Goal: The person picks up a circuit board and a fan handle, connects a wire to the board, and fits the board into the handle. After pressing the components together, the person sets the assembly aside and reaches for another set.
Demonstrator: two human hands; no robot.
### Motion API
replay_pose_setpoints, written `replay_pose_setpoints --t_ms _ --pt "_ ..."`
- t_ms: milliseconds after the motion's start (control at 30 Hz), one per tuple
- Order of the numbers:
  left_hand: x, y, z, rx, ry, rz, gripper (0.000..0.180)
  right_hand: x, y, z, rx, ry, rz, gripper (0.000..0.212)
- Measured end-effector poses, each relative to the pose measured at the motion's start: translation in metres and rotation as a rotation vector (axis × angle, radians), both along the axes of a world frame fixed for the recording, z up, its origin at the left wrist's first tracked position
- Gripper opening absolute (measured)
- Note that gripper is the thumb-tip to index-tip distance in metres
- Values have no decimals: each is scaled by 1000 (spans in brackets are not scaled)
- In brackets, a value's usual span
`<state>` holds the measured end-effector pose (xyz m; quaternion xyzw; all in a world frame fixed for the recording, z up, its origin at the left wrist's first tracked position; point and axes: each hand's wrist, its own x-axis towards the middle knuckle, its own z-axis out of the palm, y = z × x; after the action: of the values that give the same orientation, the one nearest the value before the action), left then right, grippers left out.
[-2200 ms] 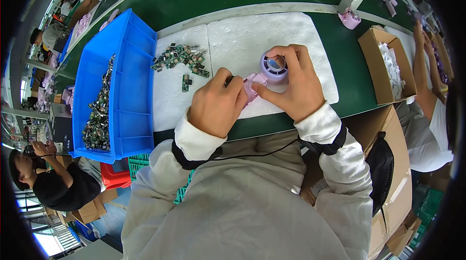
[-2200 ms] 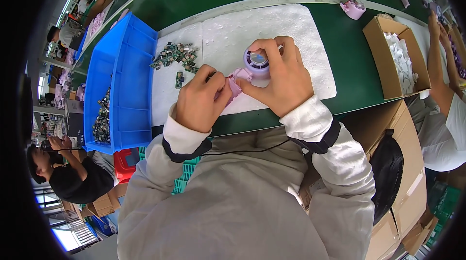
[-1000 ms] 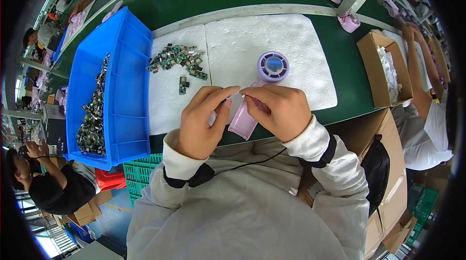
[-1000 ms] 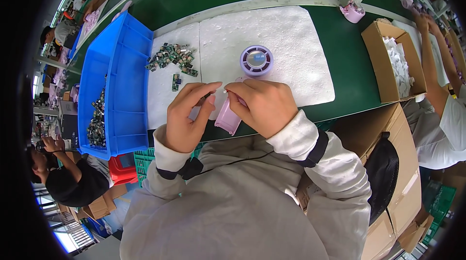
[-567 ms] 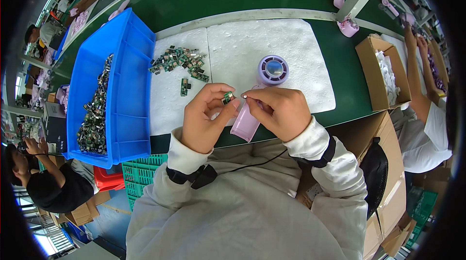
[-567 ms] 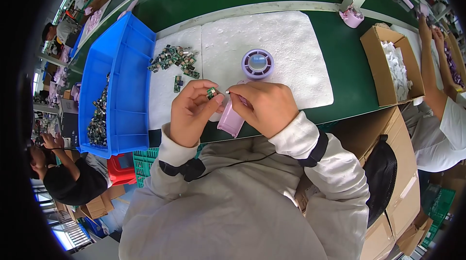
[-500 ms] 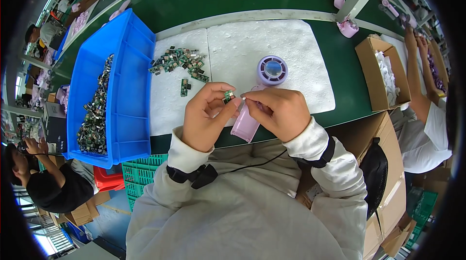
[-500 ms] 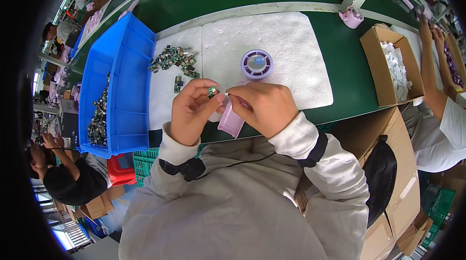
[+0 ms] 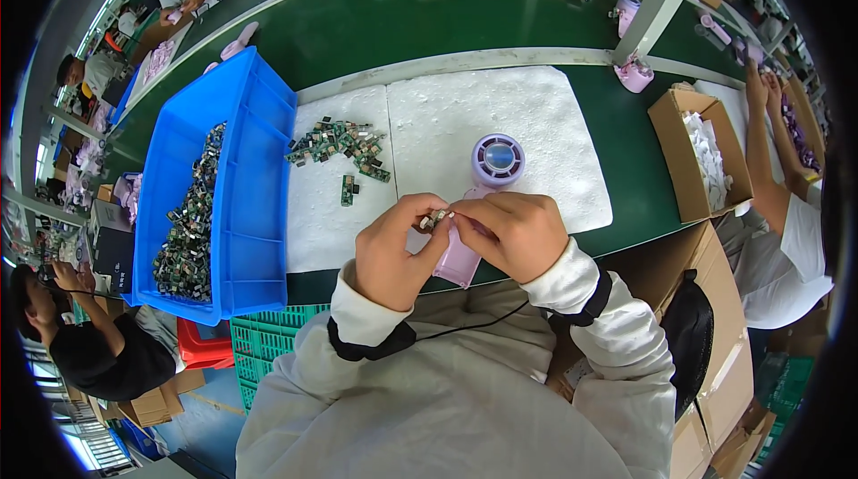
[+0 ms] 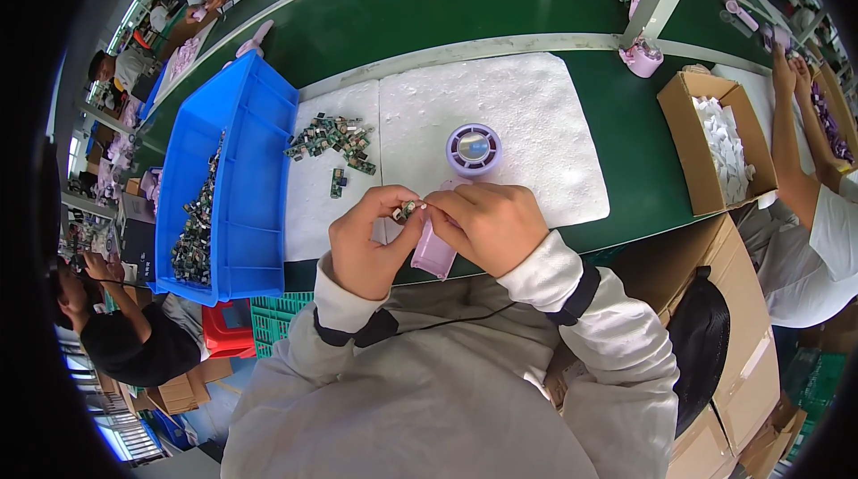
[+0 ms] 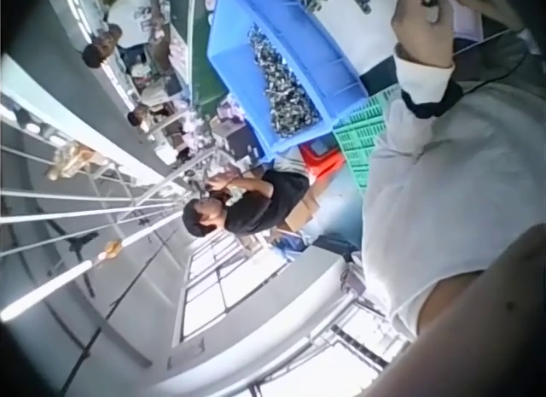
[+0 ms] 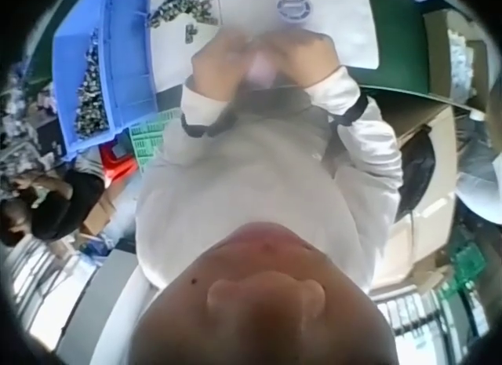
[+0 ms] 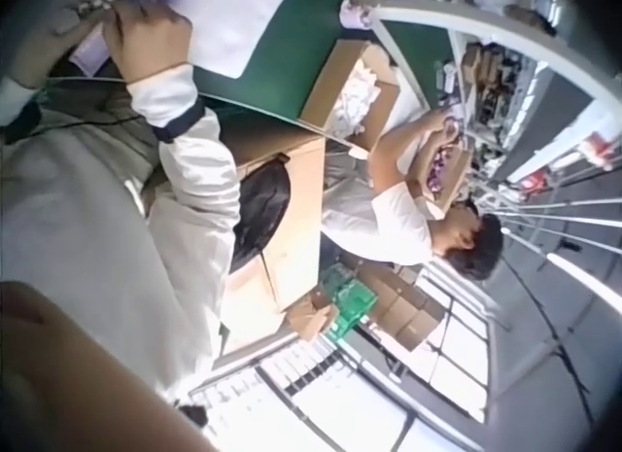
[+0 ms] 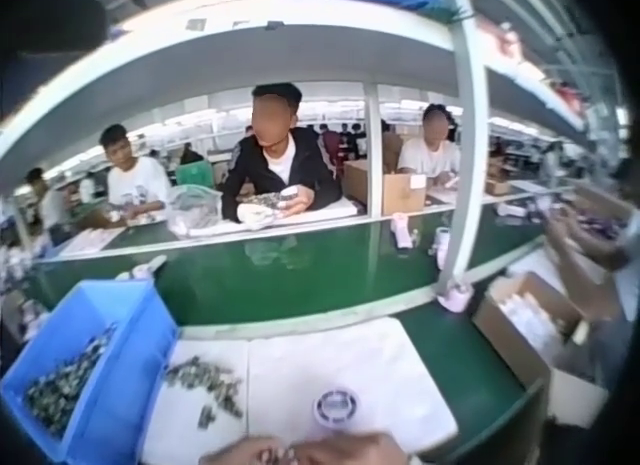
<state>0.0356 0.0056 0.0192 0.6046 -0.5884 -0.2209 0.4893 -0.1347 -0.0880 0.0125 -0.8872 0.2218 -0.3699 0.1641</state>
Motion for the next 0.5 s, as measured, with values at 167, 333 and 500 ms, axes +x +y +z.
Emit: replay_pose_setpoints --t_ms 167,333,500 --pt "6 2 -10 75 143 29 32 0 2 7 195 -18 -37 12" --pt "16 1 -11 125 378 -131 37 -1 1 7 334 -29 -41 11" --pt "16 -1 -14 113 406 -198 36 -2 0 6 337 -36 -2 11"
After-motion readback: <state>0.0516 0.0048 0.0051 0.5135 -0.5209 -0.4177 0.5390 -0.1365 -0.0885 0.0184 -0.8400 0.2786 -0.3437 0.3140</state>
